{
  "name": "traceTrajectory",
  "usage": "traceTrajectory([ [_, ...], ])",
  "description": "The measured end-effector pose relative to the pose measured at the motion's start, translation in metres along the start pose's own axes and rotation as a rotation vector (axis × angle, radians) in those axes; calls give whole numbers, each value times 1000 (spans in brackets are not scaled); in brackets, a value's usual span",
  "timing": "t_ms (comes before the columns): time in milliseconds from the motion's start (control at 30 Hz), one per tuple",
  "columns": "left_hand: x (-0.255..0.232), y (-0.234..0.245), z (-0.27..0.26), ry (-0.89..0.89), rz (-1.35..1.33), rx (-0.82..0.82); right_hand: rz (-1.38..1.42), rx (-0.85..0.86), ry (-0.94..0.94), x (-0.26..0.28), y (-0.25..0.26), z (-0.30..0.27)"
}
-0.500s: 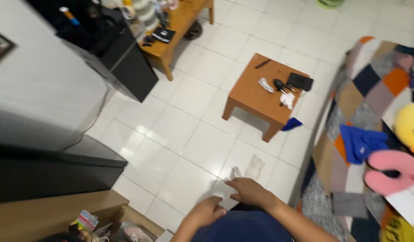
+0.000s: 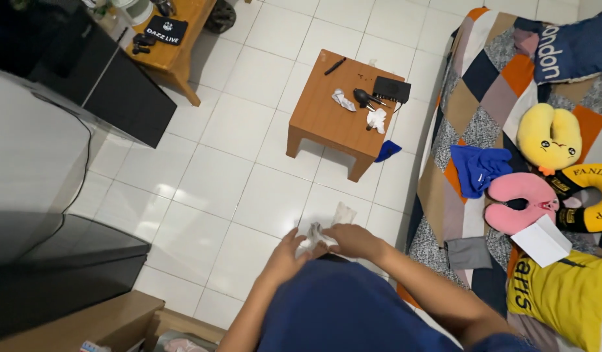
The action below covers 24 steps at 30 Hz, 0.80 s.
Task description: Cleaning electronic devices and organizing small items on a table and shelves.
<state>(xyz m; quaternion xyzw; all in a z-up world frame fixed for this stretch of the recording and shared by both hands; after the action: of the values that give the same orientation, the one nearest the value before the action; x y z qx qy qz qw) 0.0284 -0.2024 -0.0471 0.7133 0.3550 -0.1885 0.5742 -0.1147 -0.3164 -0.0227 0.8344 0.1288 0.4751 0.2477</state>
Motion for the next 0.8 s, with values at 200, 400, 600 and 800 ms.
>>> traceTrajectory([
  [200,151,-78,24,277,110,194,-73,152,-164,-40,8,44],
  [400,237,-82,19,584,-21,166,40,139,-338,-115,20,44],
  [600,261,-40,95,518,-27,314,62,172,-596,-204,6,41],
  [800,287,39,178,414,-5,344,194,-66,-710,-251,16,104],
])
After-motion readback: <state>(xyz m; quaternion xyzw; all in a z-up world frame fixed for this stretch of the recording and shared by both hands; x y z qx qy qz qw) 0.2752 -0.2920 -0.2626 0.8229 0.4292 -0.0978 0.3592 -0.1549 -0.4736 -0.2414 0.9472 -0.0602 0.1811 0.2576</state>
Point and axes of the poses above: each hand's wrist, its own z-axis towards the middle knuckle, its own y-axis out of the back of the hand, x = y × z, the point moved 7 cm from there along z, towards the middle knuckle, and after that the axes turned 12 degrees about z, right-handed, at the moved point
